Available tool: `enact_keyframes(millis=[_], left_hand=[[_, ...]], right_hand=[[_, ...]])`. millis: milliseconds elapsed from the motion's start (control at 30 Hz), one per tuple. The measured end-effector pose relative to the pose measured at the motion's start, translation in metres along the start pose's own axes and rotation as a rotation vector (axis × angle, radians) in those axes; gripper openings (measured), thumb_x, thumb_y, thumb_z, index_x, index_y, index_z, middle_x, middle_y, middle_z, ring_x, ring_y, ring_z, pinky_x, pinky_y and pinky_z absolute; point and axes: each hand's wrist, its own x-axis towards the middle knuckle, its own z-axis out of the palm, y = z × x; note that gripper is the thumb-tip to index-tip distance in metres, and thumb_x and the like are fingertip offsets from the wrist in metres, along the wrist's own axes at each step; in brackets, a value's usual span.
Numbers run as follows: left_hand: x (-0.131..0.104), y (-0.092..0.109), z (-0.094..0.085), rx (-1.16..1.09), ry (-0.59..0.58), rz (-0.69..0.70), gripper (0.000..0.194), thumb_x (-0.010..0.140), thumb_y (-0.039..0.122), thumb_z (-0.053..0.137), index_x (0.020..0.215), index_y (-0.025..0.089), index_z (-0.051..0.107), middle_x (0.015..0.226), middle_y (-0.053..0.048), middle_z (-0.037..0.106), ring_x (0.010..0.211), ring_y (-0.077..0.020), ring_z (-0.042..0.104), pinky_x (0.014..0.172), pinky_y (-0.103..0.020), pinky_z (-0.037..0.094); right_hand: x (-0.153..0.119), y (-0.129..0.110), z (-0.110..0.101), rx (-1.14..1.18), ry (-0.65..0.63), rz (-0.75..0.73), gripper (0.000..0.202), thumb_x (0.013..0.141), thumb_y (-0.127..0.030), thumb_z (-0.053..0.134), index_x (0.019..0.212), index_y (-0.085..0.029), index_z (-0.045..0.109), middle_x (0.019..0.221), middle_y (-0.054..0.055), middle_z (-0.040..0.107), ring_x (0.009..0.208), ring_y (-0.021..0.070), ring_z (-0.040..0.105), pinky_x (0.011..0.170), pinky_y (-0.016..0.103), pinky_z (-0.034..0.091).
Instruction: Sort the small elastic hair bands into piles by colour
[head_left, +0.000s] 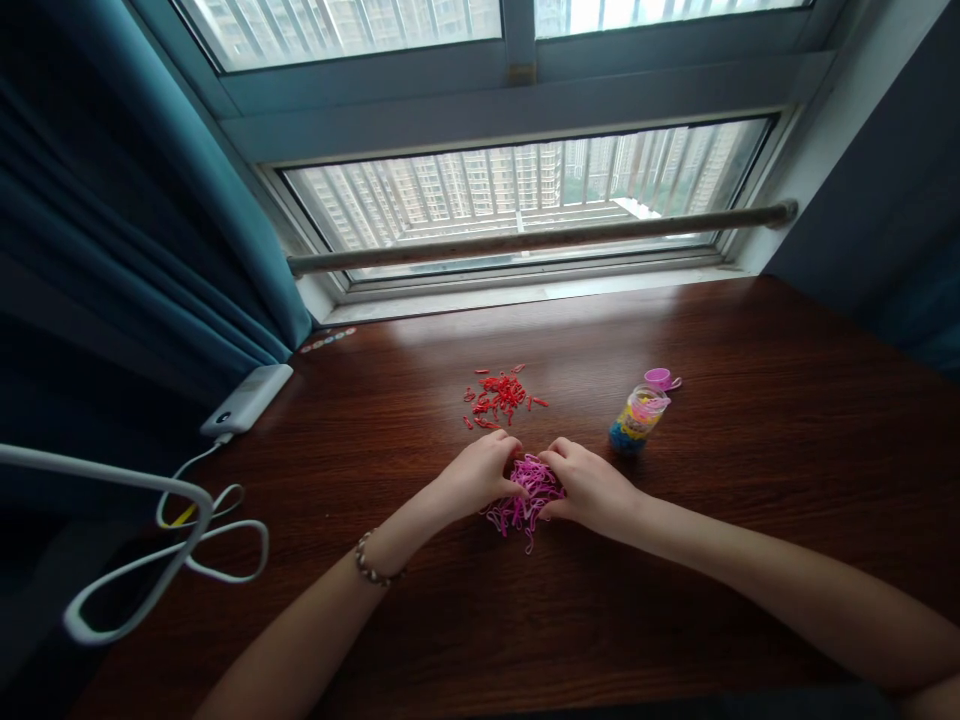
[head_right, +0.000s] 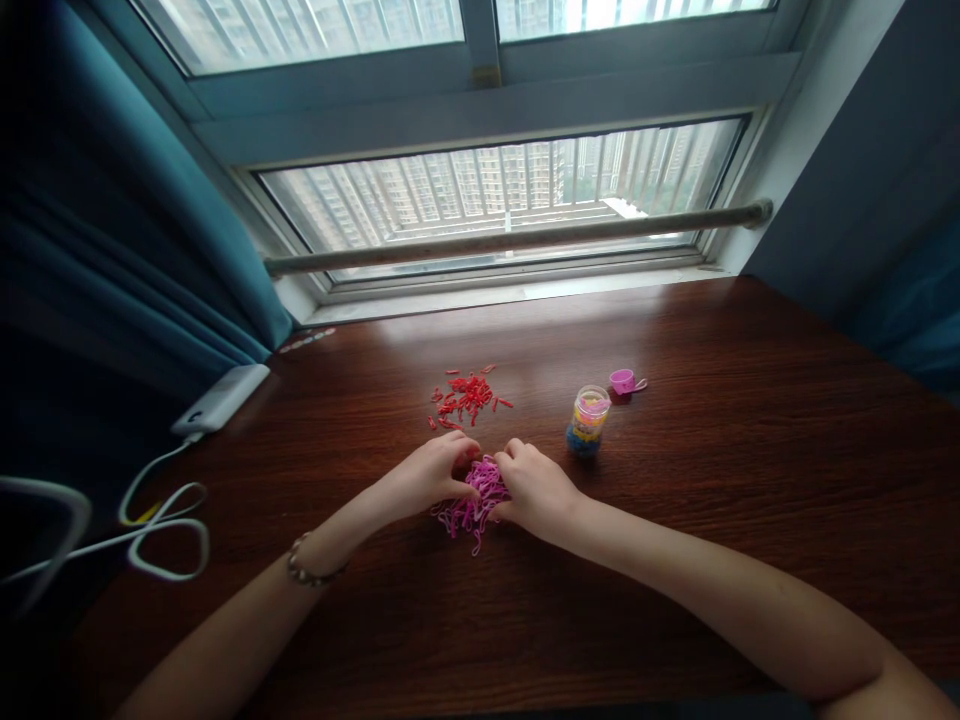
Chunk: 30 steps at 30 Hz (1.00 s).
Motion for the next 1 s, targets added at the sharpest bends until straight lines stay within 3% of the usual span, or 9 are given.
enact_keyframes(millis=[167, 267, 633, 1000], left_hand=[[0.005, 0.003, 0.007, -0.057, -0.019, -0.003, 0.022, 0.062, 0.027, 0.068, 0.08, 0.015, 0.062, 0.076, -0.002, 0.059, 0.071, -0.0157, 0.052, 0.061, -0.023, 0.038], [0.006, 0.005, 0.009, -0.1, -0.027, -0.013, 0.015, 0.066, 0.026, 0.063, 0.077, 0.015, 0.064, 0.073, -0.002, 0.061, 0.066, -0.014, 0.053, 0.06, -0.021, 0.038], [0.006, 0.007, 0.011, -0.215, 0.025, 0.068, 0.012, 0.07, 0.023, 0.061, 0.072, 0.015, 0.069, 0.069, -0.003, 0.062, 0.061, -0.0114, 0.053, 0.058, -0.02, 0.04], [0.005, 0.0, 0.005, -0.275, -0.014, -0.003, 0.012, 0.071, 0.023, 0.06, 0.072, 0.013, 0.068, 0.066, -0.002, 0.066, 0.061, -0.0124, 0.057, 0.057, -0.019, 0.041]], right_hand=[[0.004, 0.009, 0.013, 0.091, 0.06, -0.054, 0.016, 0.075, -0.022, 0.06, 0.09, -0.017, 0.061, 0.088, 0.005, 0.056, 0.082, 0.0157, 0.055, 0.073, 0.025, 0.042], [0.006, 0.012, 0.019, 0.096, 0.098, -0.089, 0.01, 0.078, -0.021, 0.056, 0.085, -0.017, 0.062, 0.086, 0.004, 0.058, 0.08, 0.0149, 0.055, 0.072, 0.024, 0.042], [0.006, 0.019, 0.031, 0.116, 0.185, -0.098, 0.011, 0.076, -0.015, 0.056, 0.086, -0.017, 0.059, 0.083, 0.004, 0.058, 0.075, 0.014, 0.055, 0.069, 0.024, 0.043], [0.007, 0.026, 0.037, -0.011, 0.213, -0.24, 0.018, 0.082, -0.02, 0.049, 0.076, -0.016, 0.066, 0.083, 0.007, 0.063, 0.077, 0.0155, 0.056, 0.072, 0.027, 0.043]])
